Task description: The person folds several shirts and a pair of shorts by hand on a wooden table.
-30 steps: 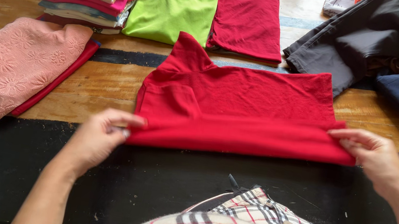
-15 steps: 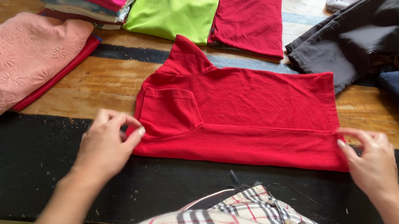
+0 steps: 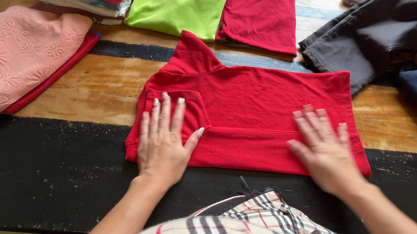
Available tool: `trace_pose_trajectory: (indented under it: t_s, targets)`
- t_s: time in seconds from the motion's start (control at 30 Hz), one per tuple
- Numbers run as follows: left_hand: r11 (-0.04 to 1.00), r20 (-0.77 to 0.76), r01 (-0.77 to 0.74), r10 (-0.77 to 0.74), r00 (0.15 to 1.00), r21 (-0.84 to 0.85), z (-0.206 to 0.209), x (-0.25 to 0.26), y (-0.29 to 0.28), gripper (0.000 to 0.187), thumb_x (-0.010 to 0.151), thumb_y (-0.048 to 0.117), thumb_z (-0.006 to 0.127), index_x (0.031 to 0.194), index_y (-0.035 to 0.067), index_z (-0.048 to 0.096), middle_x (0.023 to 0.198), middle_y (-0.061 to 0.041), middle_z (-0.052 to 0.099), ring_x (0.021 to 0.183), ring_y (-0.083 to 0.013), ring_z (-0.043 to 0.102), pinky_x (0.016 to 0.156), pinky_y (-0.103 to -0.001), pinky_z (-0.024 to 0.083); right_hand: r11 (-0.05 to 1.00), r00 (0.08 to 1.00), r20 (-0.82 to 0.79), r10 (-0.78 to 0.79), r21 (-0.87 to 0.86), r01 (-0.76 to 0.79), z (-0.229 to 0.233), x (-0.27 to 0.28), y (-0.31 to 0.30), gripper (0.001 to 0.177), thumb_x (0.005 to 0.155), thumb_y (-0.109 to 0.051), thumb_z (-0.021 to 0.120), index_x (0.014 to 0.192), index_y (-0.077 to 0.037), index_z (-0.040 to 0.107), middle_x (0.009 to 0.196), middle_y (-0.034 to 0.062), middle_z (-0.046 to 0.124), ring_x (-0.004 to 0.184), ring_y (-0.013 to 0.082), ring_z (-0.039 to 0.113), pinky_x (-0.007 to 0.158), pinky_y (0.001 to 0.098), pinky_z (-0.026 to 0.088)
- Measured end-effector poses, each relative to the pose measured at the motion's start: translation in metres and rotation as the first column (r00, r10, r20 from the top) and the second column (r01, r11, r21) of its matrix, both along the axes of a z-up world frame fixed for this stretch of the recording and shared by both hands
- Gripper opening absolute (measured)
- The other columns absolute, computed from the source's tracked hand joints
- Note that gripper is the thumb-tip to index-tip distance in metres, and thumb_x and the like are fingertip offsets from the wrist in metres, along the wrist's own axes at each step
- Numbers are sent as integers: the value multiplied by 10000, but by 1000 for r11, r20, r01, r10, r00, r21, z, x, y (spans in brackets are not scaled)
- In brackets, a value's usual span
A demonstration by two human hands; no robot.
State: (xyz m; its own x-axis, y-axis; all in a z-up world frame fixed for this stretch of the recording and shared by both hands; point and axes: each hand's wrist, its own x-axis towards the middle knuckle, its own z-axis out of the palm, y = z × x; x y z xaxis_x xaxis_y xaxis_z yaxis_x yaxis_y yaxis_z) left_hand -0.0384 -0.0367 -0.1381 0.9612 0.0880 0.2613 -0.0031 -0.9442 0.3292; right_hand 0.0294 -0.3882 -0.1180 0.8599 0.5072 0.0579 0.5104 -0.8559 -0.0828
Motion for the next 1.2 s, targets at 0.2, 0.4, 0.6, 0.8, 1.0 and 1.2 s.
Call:
trace_pose_trajectory:
  t_s: [0.2, 0.4, 0.6, 0.8, 1.0, 1.2]
  targets:
    - [971, 7, -144, 145, 989, 193, 18, 2, 7, 784, 985, 664, 378, 1553, 125, 338, 1611, -164, 288, 1479, -306, 292, 1144, -594, 163, 966, 967, 31, -252, -47, 253, -15, 59, -78, 692, 989, -534, 446, 1587, -205, 335, 1682, 109, 230, 1536, 337, 134, 1143, 652, 144]
    - [949, 51, -249, 263, 963, -194, 30, 86, 44, 509, 993, 395, 636, 1377, 78, 529, 1359, -185, 492, 1203, -338, 551, 1000, -505, 490, 871, 885, 107, -453, 263, 415, -9, 120, -99, 461, 1012, -381, 668, 1387, -116, 641, 1379, 165, 559, 1146, 325, 599, 1020, 501, 500]
    - [513, -400, -444, 201, 894, -735, 24, 194, 65, 661, 826, 202, 785, 1371, 56, 441, 1274, -97, 563, 923, -270, 747, 768, -451, 627, 774, 901, -176, -397, 463, 432, 14, 168, -65, 492, 915, -180, 776, 1366, -91, 600, 1204, 108, 652, 818, 190, 691, 719, 368, 579]
    - [438, -531, -501, 63, 845, -746, 2, 222, 74, 528, 814, 113, 864, 1280, 58, 623, 1016, -59, 723, 797, -153, 667, 703, -323, 578, 615, 778, -525, -344, 501, 609, 21, 173, -66, 265, 938, -62, 727, 1200, -30, 707, 983, 125, 718, 828, 178, 695, 696, 296, 589]
    - [508, 167, 171, -55, 984, -844, 42, 139, 98, 152, 834, 48, 848, 962, 58, 768, 994, -32, 719, 832, -106, 666, 751, -263, 569, 562, 898, -381, -220, 703, 436, 21, 133, -102, 140, 933, -8, 705, 1071, 9, 711, 1013, 98, 680, 906, 183, 721, 838, 300, 616]
    - [894, -60, 137, -179, 982, -426, 48, 36, 99, 269, 707, -125, 686, 799, 105, 791, 1079, 4, 757, 828, -138, 689, 695, -288, 570, 728, 919, -215, -330, 562, 393, 2, 70, -113, 182, 861, 25, 716, 1016, -63, 755, 1162, 139, 610, 970, 225, 698, 845, 350, 585]
